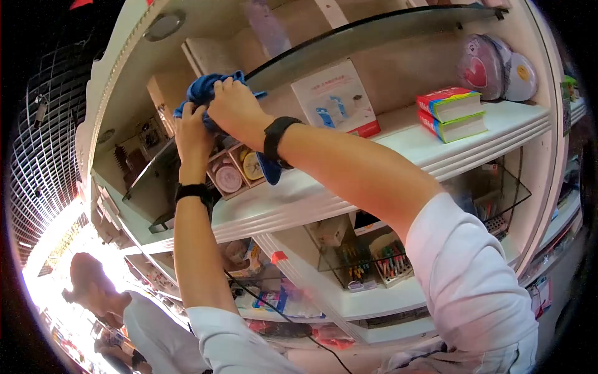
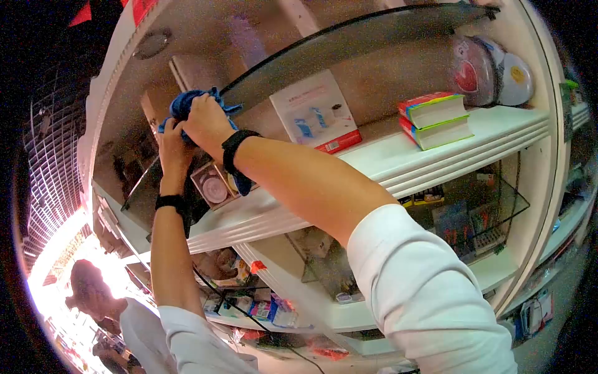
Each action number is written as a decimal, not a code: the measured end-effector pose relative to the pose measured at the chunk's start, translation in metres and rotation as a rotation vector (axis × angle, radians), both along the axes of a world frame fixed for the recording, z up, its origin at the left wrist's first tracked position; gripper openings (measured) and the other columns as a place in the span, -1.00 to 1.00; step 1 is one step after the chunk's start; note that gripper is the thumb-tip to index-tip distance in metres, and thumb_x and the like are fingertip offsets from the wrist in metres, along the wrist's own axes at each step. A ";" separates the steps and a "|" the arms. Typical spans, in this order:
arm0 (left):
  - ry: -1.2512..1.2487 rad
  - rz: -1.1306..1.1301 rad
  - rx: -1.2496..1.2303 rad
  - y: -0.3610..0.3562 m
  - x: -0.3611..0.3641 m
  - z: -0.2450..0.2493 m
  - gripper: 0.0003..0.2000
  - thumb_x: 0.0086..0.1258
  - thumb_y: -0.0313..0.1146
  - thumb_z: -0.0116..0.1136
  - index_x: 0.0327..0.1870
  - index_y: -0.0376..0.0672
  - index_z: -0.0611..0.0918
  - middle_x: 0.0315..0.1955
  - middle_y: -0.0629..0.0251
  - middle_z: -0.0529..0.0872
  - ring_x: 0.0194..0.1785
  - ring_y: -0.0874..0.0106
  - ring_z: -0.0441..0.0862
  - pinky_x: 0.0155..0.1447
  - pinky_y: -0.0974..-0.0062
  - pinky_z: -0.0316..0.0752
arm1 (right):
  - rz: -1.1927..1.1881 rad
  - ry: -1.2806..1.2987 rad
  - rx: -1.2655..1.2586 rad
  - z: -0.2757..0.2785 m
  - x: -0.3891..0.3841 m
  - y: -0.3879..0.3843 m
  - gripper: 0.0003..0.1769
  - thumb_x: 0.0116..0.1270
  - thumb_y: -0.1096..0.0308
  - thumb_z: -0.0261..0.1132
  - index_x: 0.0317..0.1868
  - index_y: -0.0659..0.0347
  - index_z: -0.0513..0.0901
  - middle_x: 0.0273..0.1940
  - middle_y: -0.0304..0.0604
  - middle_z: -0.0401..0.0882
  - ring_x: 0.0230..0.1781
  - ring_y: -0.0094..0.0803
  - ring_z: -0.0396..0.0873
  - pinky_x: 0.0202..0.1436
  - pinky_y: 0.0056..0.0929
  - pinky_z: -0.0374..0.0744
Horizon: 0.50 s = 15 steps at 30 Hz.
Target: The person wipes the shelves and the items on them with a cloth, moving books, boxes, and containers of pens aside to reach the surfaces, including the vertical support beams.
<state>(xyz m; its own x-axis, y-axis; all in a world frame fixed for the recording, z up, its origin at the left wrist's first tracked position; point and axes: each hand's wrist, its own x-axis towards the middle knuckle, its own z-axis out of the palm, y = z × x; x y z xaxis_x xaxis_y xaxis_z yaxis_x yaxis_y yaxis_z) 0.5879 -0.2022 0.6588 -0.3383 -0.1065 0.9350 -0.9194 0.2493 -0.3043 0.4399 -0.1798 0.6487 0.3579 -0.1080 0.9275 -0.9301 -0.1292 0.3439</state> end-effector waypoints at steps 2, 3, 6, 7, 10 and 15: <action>0.042 0.054 0.006 0.010 -0.014 -0.005 -0.49 0.02 -0.51 0.45 0.09 -0.08 0.63 0.18 0.08 0.51 0.27 0.01 0.43 0.29 0.11 0.44 | 0.080 0.024 -0.087 -0.004 -0.012 0.000 -0.86 0.17 0.38 0.28 -0.29 0.12 0.76 -0.14 -0.02 0.61 -0.06 -0.10 0.52 -0.07 -0.22 0.47; 0.036 0.019 -0.006 -0.005 -0.010 -0.004 -0.55 0.08 -0.45 0.45 0.07 -0.11 0.64 0.19 0.04 0.51 0.26 0.03 0.45 0.36 0.06 0.35 | 0.113 0.037 -0.136 -0.005 -0.019 0.001 -0.88 0.10 0.39 0.29 -0.39 0.17 0.76 -0.20 -0.03 0.61 -0.12 -0.11 0.53 -0.13 -0.24 0.48; 0.033 0.021 -0.140 -0.015 -0.028 -0.004 -0.68 0.17 -0.38 0.33 -0.01 -0.06 0.66 0.12 0.15 0.56 0.16 -0.03 0.50 0.17 0.13 0.49 | 0.144 0.002 -0.125 -0.003 -0.034 0.004 -0.88 0.04 0.39 0.31 -0.43 0.19 0.76 -0.27 -0.05 0.62 -0.16 -0.13 0.55 -0.14 -0.26 0.46; 0.029 0.000 -0.173 -0.014 -0.037 -0.004 -0.69 0.19 -0.37 0.32 -0.01 -0.05 0.66 0.12 0.15 0.56 0.17 -0.02 0.49 0.17 0.13 0.49 | 0.117 0.010 -0.094 -0.002 -0.042 0.013 -0.88 0.04 0.39 0.31 -0.43 0.18 0.76 -0.28 -0.05 0.63 -0.16 -0.14 0.55 -0.14 -0.28 0.46; -0.046 -0.020 -0.274 -0.026 -0.060 -0.003 -0.74 0.21 -0.36 0.29 -0.07 -0.13 0.63 0.05 0.16 0.57 0.16 0.00 0.49 0.20 0.13 0.46 | 0.130 0.003 -0.068 -0.003 -0.072 0.027 -0.88 0.06 0.39 0.31 -0.40 0.18 0.76 -0.27 -0.06 0.66 -0.16 -0.16 0.55 -0.17 -0.29 0.46; -0.129 -0.012 -0.346 -0.002 -0.140 -0.010 -0.78 0.25 -0.43 0.25 -0.10 -0.21 0.60 -0.08 0.16 0.59 0.19 0.11 0.46 0.30 0.11 0.33 | 0.042 -0.024 0.076 0.003 -0.131 0.051 -0.78 0.21 0.38 0.39 -0.13 0.20 0.78 -0.03 0.03 0.70 0.06 -0.06 0.59 0.07 -0.09 0.54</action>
